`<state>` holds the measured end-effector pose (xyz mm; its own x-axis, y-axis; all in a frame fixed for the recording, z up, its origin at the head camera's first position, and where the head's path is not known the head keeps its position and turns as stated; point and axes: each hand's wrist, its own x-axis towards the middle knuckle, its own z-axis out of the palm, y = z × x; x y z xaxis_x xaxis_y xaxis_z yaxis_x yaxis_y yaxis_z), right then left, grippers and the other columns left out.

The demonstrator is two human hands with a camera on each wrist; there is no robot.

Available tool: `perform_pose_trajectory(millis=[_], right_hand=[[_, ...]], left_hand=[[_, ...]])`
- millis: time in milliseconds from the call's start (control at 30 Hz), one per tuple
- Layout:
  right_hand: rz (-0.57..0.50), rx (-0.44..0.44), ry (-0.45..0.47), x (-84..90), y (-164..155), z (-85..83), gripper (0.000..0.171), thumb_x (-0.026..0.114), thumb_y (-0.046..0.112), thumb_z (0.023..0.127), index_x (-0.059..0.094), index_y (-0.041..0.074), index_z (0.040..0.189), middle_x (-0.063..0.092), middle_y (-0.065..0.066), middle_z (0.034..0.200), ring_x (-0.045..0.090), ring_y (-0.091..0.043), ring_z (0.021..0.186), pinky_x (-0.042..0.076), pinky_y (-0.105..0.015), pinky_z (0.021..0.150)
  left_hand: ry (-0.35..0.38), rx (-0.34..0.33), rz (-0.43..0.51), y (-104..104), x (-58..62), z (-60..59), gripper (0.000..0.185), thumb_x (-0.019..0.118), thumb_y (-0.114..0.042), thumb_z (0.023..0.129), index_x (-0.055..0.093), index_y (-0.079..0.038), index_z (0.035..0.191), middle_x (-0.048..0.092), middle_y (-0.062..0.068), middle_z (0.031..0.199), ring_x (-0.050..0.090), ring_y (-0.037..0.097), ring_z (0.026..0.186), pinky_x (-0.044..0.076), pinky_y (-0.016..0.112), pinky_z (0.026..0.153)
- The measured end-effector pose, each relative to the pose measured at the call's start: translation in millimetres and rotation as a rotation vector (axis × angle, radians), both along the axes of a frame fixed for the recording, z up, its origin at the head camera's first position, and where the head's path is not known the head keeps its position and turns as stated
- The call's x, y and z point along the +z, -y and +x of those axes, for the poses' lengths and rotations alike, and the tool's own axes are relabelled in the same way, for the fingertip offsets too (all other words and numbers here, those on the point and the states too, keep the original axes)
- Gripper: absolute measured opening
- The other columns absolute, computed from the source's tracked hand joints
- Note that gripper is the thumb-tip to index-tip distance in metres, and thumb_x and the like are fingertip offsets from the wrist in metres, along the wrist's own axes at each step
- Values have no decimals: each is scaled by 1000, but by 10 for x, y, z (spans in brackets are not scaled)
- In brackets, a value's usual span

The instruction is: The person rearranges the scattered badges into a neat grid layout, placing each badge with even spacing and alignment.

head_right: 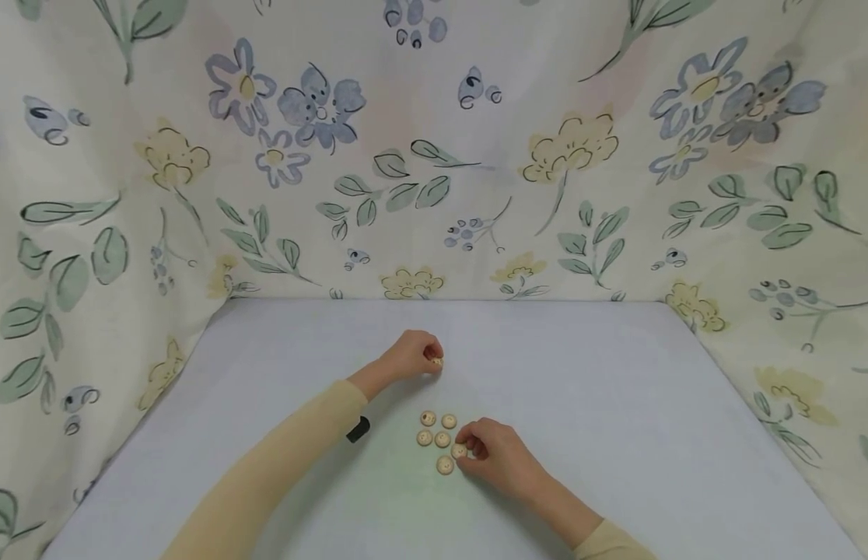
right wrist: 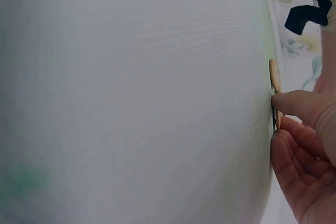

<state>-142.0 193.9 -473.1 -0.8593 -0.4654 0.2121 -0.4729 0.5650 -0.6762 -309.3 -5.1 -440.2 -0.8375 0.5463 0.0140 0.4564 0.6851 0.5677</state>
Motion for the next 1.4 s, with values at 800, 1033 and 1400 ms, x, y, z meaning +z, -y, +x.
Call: perform_pose_trajectory(millis=[800, 1033, 1400], right_hand=[[7, 5, -9, 33, 42, -4, 20, 78, 8, 82, 67, 9, 98, 60, 4, 85, 55, -8, 76, 50, -23, 66], [-5, 8, -3, 25, 34, 0, 20, 77, 8, 82, 66, 9, 98, 60, 4, 86, 56, -9, 77, 50, -24, 66], [-2, -2, -2, 26, 14, 13, 19, 77, 8, 83, 67, 9, 99, 60, 4, 86, 56, -9, 77, 50, -24, 67]], left_hand=[[-33, 28, -20, 42, -52, -70, 10, 74, -7, 79, 69, -5, 87, 59, -1, 78, 51, 11, 75, 44, 24, 73], [-33, 28, -15, 41, -73, -57, 14, 75, -8, 79, 68, -4, 91, 58, 0, 80, 52, 12, 77, 44, 25, 74], [2, 60, -1, 66, -56, 31, 27, 76, -15, 85, 66, -2, 106, 58, 6, 92, 51, 16, 85, 44, 30, 80]])
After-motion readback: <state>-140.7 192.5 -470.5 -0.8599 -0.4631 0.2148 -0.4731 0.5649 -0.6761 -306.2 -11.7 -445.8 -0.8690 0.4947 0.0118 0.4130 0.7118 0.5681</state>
